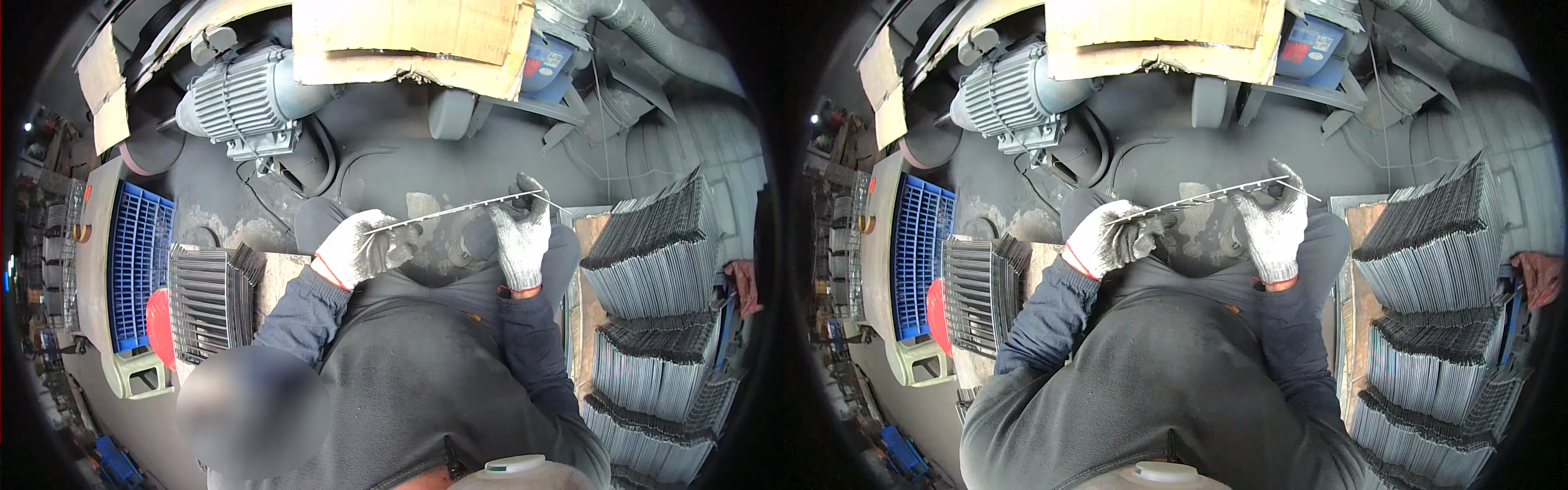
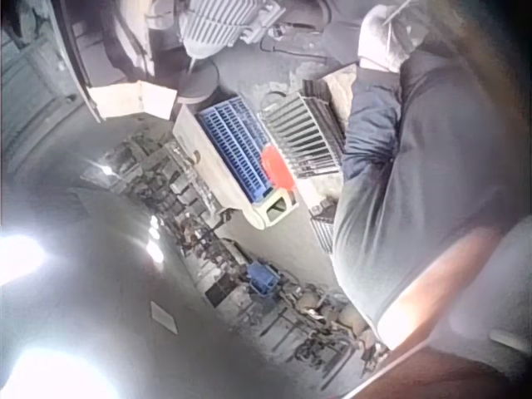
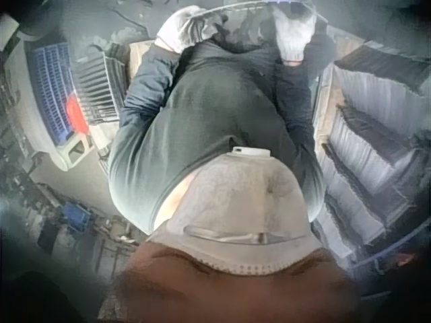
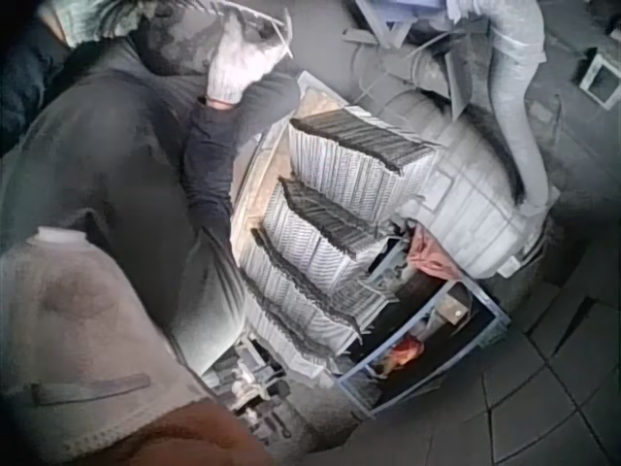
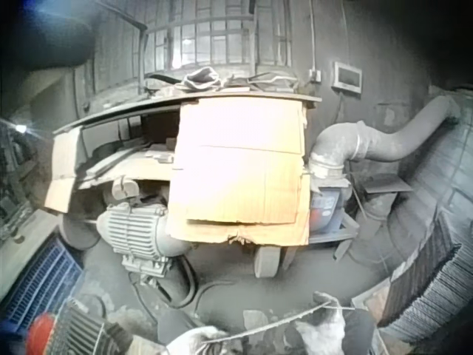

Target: Inspecting and stacking metal wire grates in a fabrication shop.

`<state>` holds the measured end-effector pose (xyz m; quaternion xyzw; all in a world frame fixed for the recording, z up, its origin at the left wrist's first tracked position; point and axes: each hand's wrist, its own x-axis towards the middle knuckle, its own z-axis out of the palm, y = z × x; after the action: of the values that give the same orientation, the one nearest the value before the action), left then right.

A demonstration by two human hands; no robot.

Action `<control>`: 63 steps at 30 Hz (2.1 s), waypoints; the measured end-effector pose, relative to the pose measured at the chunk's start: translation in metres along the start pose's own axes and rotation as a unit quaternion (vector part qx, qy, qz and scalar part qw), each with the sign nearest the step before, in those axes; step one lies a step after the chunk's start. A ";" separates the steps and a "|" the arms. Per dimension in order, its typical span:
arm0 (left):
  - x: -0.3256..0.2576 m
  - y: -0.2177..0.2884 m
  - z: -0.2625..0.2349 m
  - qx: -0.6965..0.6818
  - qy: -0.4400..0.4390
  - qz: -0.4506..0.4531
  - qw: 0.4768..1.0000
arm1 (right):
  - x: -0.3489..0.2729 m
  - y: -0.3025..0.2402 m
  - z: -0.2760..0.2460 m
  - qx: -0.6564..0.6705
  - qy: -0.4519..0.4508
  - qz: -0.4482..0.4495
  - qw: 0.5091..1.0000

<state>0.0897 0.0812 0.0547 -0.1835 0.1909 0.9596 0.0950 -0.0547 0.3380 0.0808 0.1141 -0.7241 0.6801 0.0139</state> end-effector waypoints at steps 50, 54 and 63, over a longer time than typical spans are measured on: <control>0.011 0.046 0.022 0.279 0.076 0.526 0.800 | 0.053 -0.008 -0.010 0.105 -0.396 0.072 0.910; 0.008 0.050 0.012 0.270 0.077 0.561 0.779 | 0.036 -0.016 -0.008 0.182 -0.353 0.020 0.918; 0.027 0.036 0.009 0.350 0.167 0.510 0.768 | 0.023 0.005 0.031 0.157 -0.163 0.060 0.972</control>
<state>0.0530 0.0555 0.0639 -0.1704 0.5921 0.6875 -0.3843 -0.0740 0.3046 0.0772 0.1805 -0.6065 0.7569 -0.1637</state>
